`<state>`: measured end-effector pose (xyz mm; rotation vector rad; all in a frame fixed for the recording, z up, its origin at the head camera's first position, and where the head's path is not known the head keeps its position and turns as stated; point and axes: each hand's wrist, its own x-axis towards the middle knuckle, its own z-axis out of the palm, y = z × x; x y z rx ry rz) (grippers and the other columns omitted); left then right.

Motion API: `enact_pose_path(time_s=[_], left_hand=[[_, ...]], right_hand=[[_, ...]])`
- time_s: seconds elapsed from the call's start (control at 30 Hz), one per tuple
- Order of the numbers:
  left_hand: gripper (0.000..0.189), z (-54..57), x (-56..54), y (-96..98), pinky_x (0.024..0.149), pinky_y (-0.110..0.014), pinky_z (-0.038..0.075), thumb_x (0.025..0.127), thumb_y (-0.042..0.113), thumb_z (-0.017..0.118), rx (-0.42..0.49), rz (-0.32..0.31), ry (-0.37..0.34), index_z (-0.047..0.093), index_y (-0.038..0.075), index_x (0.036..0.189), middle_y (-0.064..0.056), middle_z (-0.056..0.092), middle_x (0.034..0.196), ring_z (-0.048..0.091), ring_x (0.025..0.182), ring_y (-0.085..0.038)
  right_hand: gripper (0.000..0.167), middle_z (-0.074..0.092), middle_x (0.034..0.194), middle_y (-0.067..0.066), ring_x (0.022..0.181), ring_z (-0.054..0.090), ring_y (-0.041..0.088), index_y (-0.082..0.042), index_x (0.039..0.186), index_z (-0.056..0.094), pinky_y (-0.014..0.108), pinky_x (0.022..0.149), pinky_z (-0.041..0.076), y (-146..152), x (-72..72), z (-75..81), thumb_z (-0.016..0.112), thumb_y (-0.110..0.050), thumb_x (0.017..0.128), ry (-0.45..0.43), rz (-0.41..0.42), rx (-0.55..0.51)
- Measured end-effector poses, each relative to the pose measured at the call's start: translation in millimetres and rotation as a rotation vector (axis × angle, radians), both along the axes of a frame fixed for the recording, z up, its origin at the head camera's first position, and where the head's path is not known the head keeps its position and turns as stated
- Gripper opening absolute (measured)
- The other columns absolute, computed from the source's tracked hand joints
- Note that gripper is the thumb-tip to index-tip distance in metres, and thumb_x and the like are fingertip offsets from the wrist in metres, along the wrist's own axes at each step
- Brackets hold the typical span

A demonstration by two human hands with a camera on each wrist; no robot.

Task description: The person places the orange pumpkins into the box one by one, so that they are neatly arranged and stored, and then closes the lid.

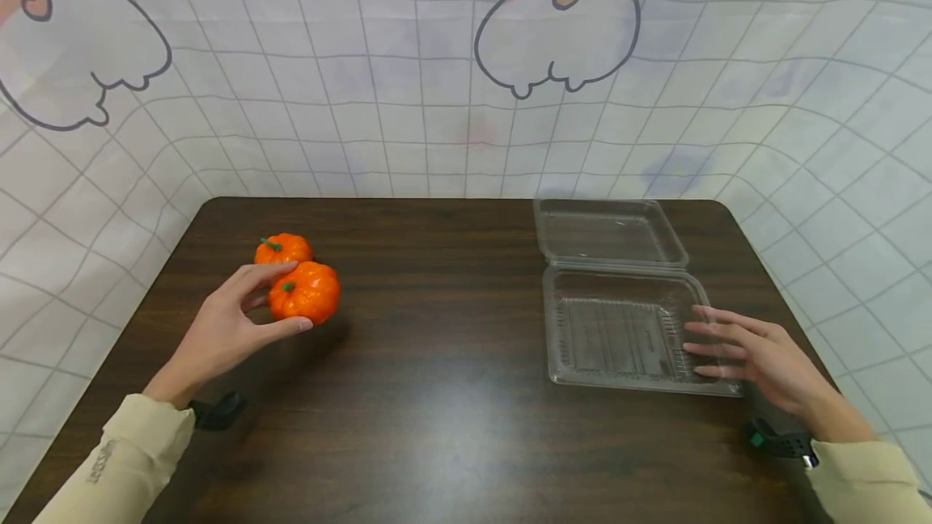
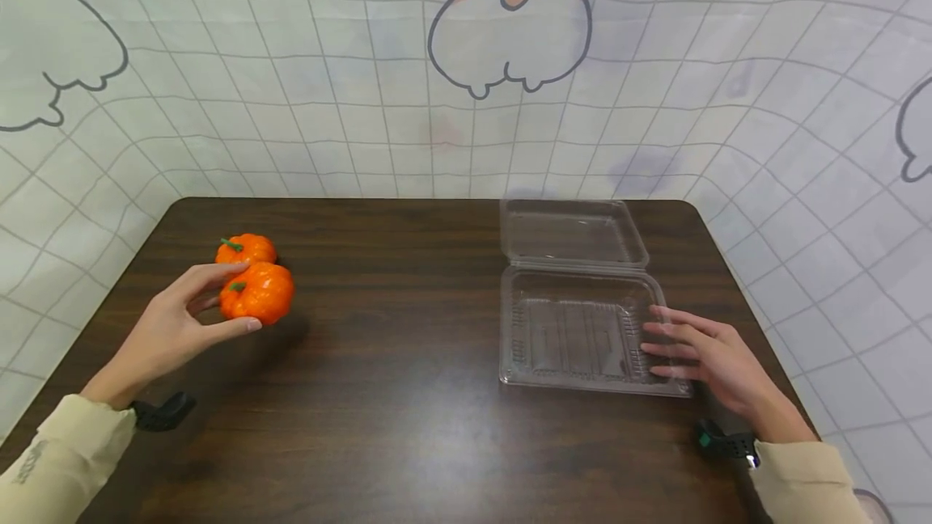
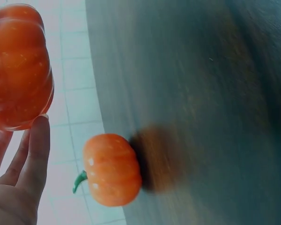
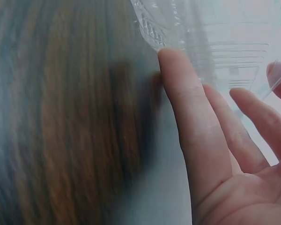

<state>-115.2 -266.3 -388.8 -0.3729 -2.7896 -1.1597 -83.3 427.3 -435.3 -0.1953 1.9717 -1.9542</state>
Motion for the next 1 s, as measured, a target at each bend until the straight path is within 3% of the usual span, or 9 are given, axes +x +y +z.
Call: enact_pose_path(time_s=[0.5,0.77,1.0], left_hand=[[0.074,10.5,-7.1,26.0,0.091,0.002,0.044,0.079,0.032,0.092,0.034,-0.004,-0.017,0.058,0.024,0.144,0.003,0.058,0.145,0.050,0.116,0.011],[0.073,13.2,-8.3,36.3,0.094,0.003,0.042,0.080,0.035,0.091,0.039,-0.033,-0.033,0.057,0.026,0.144,0.002,0.058,0.144,0.057,0.124,-0.012],[0.073,15.7,-9.9,44.5,0.096,0.002,0.042,0.080,0.038,0.090,0.048,-0.059,-0.048,0.057,0.027,0.145,0.003,0.059,0.144,0.058,0.127,-0.017]], right_hand=[[0.044,0.072,0.128,-0.018,0.110,0.075,0.009,-0.003,0.153,0.048,0.038,0.082,0.066,-32,3.0,4.5,0.045,-0.019,0.112,-0.024,-0.059,0.093],[0.061,0.069,0.124,-0.023,0.109,0.074,0.006,0.002,0.157,0.038,0.042,0.085,0.066,-58,-3.2,4.7,0.054,-0.032,0.109,-0.041,-0.097,0.222],[0.064,0.068,0.123,-0.023,0.109,0.074,0.006,0.003,0.158,0.035,0.043,0.086,0.065,-75,-5.5,4.6,0.054,-0.033,0.109,-0.043,-0.086,0.244]])
